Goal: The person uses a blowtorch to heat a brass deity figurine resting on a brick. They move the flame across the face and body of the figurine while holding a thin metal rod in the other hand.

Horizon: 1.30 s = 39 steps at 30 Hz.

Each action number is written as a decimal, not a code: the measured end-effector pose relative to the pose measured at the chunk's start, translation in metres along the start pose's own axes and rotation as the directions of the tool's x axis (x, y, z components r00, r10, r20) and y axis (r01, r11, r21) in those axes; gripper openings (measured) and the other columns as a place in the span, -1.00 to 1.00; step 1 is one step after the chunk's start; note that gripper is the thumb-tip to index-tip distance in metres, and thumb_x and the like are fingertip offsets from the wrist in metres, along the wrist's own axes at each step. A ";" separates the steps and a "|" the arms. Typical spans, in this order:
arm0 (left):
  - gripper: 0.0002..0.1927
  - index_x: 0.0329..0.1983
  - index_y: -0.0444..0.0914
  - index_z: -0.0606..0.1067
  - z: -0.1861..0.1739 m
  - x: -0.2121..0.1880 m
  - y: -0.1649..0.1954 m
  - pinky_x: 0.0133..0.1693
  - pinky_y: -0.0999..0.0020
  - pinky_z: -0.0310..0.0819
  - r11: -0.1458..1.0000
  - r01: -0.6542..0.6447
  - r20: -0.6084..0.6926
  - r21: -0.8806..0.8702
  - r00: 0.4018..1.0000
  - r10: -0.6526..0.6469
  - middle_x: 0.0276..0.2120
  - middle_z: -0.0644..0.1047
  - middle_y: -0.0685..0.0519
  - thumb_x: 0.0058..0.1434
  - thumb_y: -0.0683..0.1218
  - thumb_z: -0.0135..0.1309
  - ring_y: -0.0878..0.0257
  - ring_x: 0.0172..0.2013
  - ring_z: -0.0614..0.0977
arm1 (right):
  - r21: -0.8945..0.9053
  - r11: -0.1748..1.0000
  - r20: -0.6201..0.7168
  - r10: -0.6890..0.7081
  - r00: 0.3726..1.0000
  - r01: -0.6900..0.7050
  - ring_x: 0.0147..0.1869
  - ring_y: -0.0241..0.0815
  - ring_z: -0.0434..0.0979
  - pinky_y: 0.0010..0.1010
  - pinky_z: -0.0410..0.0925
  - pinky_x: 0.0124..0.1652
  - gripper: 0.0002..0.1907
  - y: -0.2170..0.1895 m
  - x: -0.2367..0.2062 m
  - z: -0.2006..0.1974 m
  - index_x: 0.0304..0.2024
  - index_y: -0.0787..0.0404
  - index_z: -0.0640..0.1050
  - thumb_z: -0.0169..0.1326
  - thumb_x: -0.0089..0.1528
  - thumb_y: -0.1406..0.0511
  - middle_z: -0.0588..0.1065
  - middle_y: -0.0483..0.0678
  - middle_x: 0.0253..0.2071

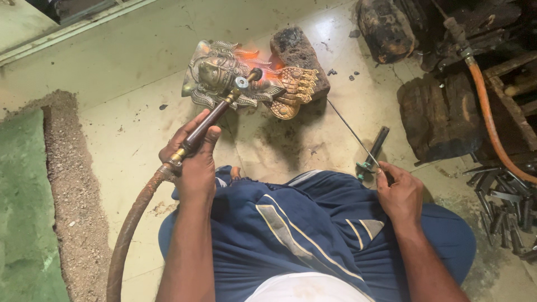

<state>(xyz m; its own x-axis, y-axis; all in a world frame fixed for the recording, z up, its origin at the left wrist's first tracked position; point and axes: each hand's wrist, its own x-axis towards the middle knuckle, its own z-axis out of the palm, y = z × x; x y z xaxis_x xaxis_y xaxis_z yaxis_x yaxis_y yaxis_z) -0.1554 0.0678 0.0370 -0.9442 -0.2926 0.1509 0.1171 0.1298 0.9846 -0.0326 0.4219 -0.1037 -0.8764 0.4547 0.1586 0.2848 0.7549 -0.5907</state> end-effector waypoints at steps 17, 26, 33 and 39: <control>-0.56 0.06 -0.28 0.63 0.004 -0.002 -0.001 -0.05 0.56 0.52 1.000 0.001 0.027 -0.018 1.000 -0.001 -0.14 0.68 0.11 0.11 -0.09 0.41 0.44 -0.17 0.62 | -0.008 1.000 0.003 0.001 1.000 -0.001 -0.10 0.12 0.65 -0.18 0.46 -0.09 -0.74 -0.002 0.000 -0.001 -0.01 0.19 0.68 0.20 0.26 0.28 0.62 0.17 -0.15; -0.56 0.06 -0.28 0.63 0.003 -0.002 -0.002 -0.06 0.56 0.52 1.000 0.019 0.015 0.001 1.000 -0.019 -0.15 0.68 0.10 0.11 -0.09 0.41 0.43 -0.18 0.62 | 0.023 1.000 -0.016 -0.009 1.000 0.010 -0.09 0.09 0.66 -0.21 0.47 -0.08 -0.74 -0.002 0.000 -0.001 -0.01 0.21 0.67 0.19 0.27 0.28 0.62 0.15 -0.13; -0.57 0.06 -0.32 0.62 -0.002 0.003 -0.008 0.01 0.54 0.54 0.998 -0.012 -0.007 -0.056 1.000 0.011 -0.13 0.68 0.07 0.14 -0.08 0.40 0.40 -0.13 0.64 | -0.003 1.000 -0.015 -0.019 1.000 0.019 -0.08 0.11 0.65 -0.20 0.46 -0.07 -0.75 -0.003 -0.001 -0.002 -0.02 0.20 0.68 0.19 0.27 0.28 0.62 0.16 -0.13; -0.55 0.05 -0.33 0.61 0.000 0.006 -0.014 0.03 0.53 0.57 0.992 0.029 -0.036 -0.124 0.999 -0.034 -0.12 0.68 0.06 0.12 -0.07 0.39 0.39 -0.11 0.65 | 0.012 1.000 -0.006 0.021 1.000 -0.021 -0.09 0.10 0.66 -0.21 0.47 -0.08 -0.74 -0.003 -0.003 -0.003 -0.01 0.20 0.68 0.20 0.26 0.29 0.62 0.17 -0.13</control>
<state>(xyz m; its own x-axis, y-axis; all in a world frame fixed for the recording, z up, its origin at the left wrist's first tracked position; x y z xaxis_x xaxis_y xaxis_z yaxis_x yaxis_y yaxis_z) -0.1628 0.0641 0.0246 -0.9359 -0.3310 0.1207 0.1270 0.0026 0.9919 -0.0299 0.4202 -0.0999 -0.8679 0.4732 0.1511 0.2984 0.7398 -0.6030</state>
